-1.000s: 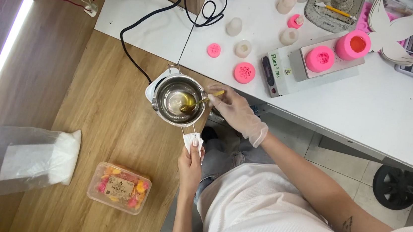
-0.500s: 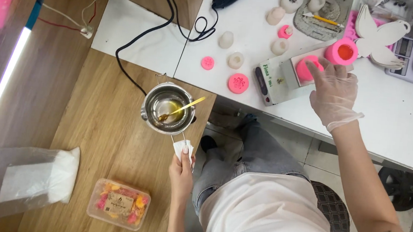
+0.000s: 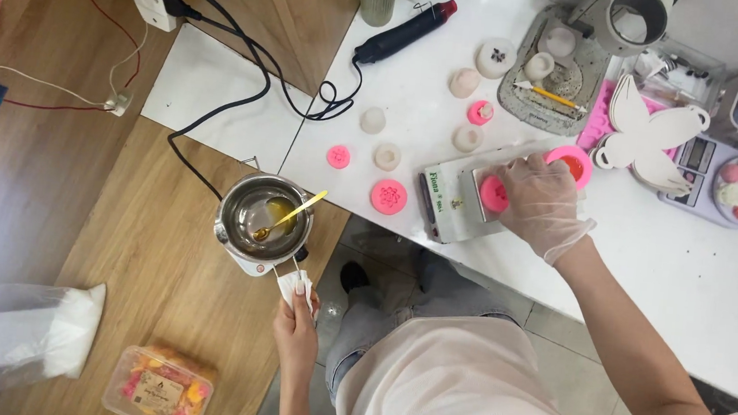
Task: Prepare molds and melt wax to create candles.
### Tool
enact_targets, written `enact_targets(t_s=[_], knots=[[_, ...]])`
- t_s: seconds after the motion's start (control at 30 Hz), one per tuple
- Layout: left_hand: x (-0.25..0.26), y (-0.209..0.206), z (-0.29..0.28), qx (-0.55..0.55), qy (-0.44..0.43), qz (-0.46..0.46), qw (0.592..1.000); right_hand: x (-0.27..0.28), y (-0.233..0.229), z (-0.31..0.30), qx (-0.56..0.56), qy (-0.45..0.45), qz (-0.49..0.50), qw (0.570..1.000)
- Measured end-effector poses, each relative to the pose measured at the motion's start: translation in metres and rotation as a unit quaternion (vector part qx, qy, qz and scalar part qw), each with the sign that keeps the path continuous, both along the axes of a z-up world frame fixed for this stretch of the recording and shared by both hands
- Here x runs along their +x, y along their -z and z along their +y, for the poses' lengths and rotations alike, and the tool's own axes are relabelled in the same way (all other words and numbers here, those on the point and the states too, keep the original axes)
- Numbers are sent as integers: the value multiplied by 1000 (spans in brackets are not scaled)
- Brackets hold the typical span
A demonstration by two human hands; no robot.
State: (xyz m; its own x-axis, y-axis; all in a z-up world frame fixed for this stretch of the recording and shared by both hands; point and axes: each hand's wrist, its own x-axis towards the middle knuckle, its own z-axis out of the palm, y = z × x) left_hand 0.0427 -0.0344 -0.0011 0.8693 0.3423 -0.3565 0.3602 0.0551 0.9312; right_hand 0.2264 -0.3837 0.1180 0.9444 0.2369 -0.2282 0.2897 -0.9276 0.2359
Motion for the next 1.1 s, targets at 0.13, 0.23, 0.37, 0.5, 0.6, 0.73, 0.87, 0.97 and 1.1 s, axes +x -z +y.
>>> enact_targets(t_s=[0.13,0.23,0.37,0.5,0.6,0.73,0.87,0.97,1.1], knots=[[1,7,-25,-6,-53,37,998,28,-26,10,59,-7,21,998],[3,-5,-47,-10,-83,27,996,73,-16,28,114,11,38,993],[3,-22,-74,-37,-124,14,992,137,64,61,96,74,147,982],[-11,-29,-78,-27,-143,53,988,172,165,85,63,33,133,989],[-21,-31,-72,-15,-145,72,987,177,219,93,73,45,115,990],[-23,-32,-62,-20,-140,74,987,157,220,90,66,13,-131,989],[-16,-29,-55,-22,-139,49,989,113,146,112,110,31,-78,990],[-10,-27,-53,-39,-140,43,989,97,181,121,201,11,21,979],[4,-26,-42,-31,-112,38,993,101,224,130,266,81,49,959]])
